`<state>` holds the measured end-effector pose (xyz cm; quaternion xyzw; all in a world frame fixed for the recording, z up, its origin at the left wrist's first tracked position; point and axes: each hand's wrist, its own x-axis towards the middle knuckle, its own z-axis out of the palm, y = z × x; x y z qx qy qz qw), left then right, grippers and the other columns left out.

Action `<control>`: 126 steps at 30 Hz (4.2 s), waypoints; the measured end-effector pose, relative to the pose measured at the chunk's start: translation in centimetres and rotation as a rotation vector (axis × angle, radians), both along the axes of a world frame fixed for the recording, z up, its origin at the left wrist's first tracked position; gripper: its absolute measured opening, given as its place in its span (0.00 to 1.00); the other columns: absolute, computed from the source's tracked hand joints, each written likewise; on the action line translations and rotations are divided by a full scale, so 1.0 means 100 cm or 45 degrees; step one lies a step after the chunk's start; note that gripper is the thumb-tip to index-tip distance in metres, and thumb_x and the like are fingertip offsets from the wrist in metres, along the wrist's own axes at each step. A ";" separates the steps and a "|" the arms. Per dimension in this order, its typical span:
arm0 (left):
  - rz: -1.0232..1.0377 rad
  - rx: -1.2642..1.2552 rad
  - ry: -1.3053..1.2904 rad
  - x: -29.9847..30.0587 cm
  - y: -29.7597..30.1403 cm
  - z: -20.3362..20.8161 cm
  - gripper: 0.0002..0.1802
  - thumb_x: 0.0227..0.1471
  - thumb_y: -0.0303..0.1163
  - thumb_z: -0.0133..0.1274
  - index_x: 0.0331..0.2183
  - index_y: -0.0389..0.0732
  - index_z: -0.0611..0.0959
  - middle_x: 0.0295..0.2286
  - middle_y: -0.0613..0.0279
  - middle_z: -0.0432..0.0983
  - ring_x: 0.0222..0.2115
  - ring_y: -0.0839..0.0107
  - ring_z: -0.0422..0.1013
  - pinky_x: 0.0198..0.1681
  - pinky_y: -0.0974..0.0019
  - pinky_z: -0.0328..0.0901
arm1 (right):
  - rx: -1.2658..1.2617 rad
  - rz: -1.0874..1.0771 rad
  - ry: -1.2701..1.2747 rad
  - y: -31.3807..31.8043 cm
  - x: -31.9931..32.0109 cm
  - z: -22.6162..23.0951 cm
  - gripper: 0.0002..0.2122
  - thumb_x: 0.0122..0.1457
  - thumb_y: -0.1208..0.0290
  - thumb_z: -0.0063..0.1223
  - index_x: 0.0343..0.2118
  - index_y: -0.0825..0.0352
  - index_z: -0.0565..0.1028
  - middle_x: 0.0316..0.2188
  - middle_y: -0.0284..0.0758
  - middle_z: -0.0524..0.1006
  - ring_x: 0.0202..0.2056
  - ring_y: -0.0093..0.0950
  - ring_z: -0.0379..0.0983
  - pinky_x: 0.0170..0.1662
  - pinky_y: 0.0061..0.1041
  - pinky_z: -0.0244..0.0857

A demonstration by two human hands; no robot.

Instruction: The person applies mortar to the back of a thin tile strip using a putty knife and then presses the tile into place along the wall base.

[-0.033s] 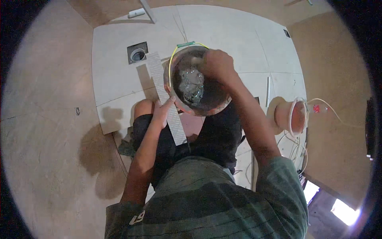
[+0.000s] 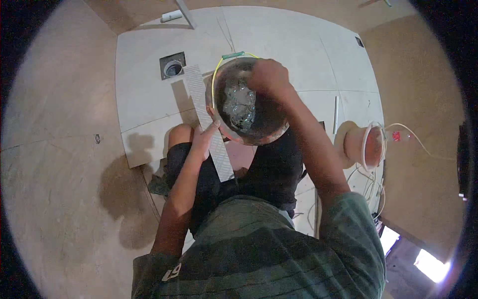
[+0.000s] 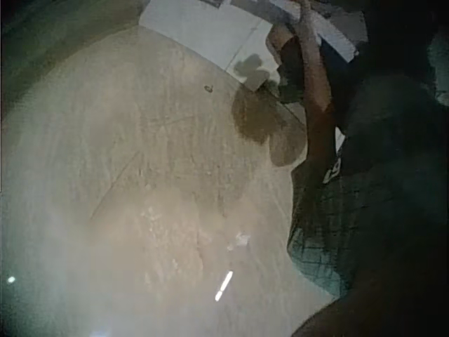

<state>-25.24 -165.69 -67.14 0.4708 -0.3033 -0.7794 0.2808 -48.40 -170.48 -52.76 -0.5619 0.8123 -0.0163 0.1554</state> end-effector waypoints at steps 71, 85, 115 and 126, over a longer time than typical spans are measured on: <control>-0.012 0.013 0.190 -0.004 -0.002 -0.044 0.31 0.52 0.39 0.62 0.53 0.38 0.70 0.46 0.58 0.72 0.45 0.66 0.71 0.49 0.59 0.66 | 0.465 0.998 0.283 0.074 -0.035 -0.101 0.08 0.47 0.66 0.59 0.27 0.64 0.83 0.27 0.42 0.82 0.32 0.39 0.81 0.35 0.40 0.75; 0.025 0.033 0.089 0.005 0.049 -0.006 0.19 0.54 0.34 0.60 0.45 0.38 0.74 0.34 0.64 0.75 0.31 0.74 0.73 0.32 0.66 0.72 | 0.552 0.835 0.236 0.053 -0.034 -0.063 0.07 0.47 0.71 0.57 0.28 0.66 0.82 0.29 0.43 0.81 0.34 0.42 0.80 0.35 0.42 0.74; 0.094 -0.110 0.052 0.012 0.046 -0.014 0.18 0.54 0.35 0.60 0.44 0.36 0.77 0.36 0.62 0.77 0.34 0.74 0.74 0.39 0.67 0.69 | 0.558 1.014 0.173 0.078 -0.022 -0.157 0.10 0.50 0.69 0.55 0.36 0.66 0.80 0.33 0.44 0.80 0.38 0.44 0.78 0.42 0.43 0.72; 0.096 -0.095 0.129 0.009 0.048 -0.003 0.21 0.54 0.35 0.60 0.46 0.36 0.76 0.40 0.64 0.76 0.40 0.75 0.72 0.44 0.67 0.67 | 0.289 1.677 -0.373 0.052 -0.072 -0.197 0.13 0.52 0.70 0.51 0.40 0.62 0.82 0.31 0.41 0.81 0.35 0.41 0.78 0.41 0.40 0.71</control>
